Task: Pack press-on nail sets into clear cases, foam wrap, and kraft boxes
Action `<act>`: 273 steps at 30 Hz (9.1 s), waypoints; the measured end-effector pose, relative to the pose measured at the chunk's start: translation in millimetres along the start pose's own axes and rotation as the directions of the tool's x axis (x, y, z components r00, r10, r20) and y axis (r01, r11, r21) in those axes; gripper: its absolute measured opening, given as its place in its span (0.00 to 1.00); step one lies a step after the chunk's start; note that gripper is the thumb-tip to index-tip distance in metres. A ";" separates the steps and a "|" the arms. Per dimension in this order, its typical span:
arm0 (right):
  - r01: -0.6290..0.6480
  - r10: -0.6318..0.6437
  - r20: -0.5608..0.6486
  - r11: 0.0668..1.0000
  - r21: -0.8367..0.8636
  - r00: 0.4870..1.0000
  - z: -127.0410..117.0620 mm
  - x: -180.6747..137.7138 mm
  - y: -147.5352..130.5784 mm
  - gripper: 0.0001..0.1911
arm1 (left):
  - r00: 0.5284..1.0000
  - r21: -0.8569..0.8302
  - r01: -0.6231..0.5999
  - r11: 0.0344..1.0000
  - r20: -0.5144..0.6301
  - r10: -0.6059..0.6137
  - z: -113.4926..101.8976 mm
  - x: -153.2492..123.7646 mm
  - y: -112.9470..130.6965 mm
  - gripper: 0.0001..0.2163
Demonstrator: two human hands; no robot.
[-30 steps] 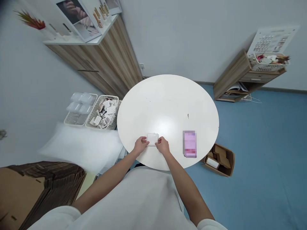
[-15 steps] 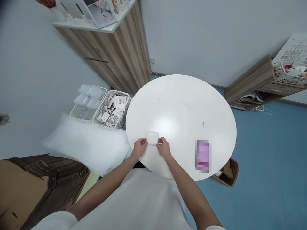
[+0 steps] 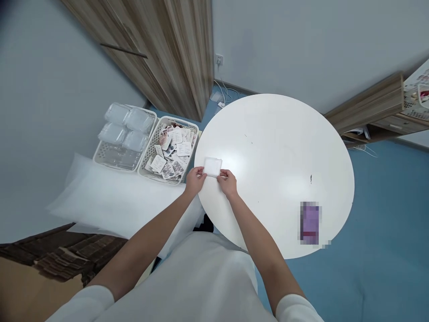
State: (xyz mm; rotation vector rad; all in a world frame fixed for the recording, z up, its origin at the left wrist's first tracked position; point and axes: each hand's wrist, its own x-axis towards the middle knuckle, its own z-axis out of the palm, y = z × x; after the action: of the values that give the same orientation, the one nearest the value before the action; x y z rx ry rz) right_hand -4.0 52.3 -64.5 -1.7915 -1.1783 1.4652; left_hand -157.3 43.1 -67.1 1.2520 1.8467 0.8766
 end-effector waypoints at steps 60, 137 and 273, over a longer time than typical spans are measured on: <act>0.993 -0.501 0.858 0.046 -0.104 0.113 234.2 -247.6 -75.4 0.22 | 0.716 0.356 0.540 0.763 -0.671 -0.194 -263.8 -384.1 -91.9 0.18; 0.817 -0.737 0.453 0.575 0.032 0.501 105.8 -265.3 -130.2 0.26 | 0.748 -0.277 0.235 0.932 -0.561 -0.355 -314.9 -325.1 -91.1 0.35; 0.413 -0.295 0.355 0.160 -0.897 0.887 -200.5 -101.1 69.7 0.58 | 0.738 0.612 -0.671 0.418 0.604 0.301 113.7 -130.9 104.9 0.53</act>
State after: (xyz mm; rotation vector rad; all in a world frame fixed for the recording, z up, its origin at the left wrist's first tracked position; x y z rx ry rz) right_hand 205.2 -45.5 -20.1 -1.8025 -2.7676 0.3961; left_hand 21.3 -34.5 -11.0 2.4622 1.5142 -0.1069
